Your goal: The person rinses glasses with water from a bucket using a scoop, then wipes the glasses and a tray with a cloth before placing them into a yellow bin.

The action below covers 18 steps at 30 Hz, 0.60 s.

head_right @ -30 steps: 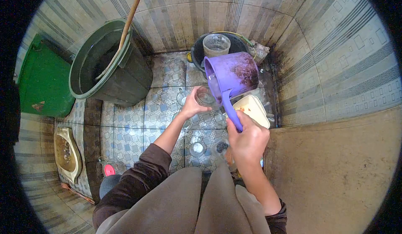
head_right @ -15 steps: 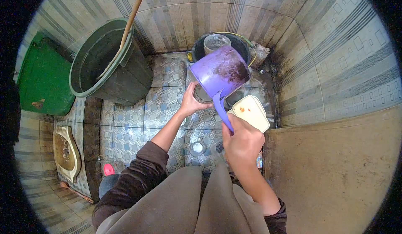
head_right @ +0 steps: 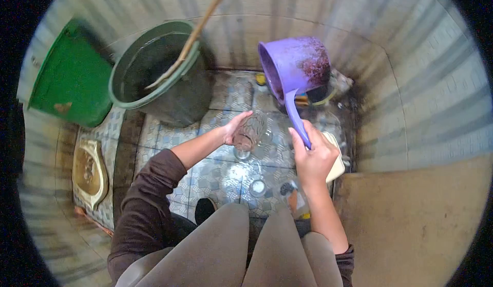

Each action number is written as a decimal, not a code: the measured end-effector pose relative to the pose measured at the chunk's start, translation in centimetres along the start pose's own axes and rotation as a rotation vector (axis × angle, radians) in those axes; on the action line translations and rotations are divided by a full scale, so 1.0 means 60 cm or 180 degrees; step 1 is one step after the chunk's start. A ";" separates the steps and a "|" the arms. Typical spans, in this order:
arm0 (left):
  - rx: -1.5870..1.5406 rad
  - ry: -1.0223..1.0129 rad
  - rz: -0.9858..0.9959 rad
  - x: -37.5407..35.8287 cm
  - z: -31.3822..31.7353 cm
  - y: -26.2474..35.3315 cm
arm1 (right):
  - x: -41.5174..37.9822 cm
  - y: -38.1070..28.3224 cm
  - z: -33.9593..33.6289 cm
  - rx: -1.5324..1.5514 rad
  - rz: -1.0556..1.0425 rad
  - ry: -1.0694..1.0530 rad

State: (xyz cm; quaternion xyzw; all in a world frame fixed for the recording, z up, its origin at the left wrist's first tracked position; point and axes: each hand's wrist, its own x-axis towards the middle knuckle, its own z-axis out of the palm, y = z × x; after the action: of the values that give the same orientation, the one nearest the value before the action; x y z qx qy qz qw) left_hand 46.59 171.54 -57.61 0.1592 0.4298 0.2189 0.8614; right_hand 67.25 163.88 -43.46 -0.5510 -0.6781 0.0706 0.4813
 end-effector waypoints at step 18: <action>0.2182 0.2479 0.3502 -0.138 -0.185 0.033 | 0.145 -0.250 0.381 0.2070 0.0673 -0.1713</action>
State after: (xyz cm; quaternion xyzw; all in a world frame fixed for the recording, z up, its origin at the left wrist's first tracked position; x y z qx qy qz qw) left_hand 32.68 169.93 -57.59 0.5209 0.6057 0.5118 0.3161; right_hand 40.96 175.16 -41.08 -0.3991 -0.6617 0.4705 0.4260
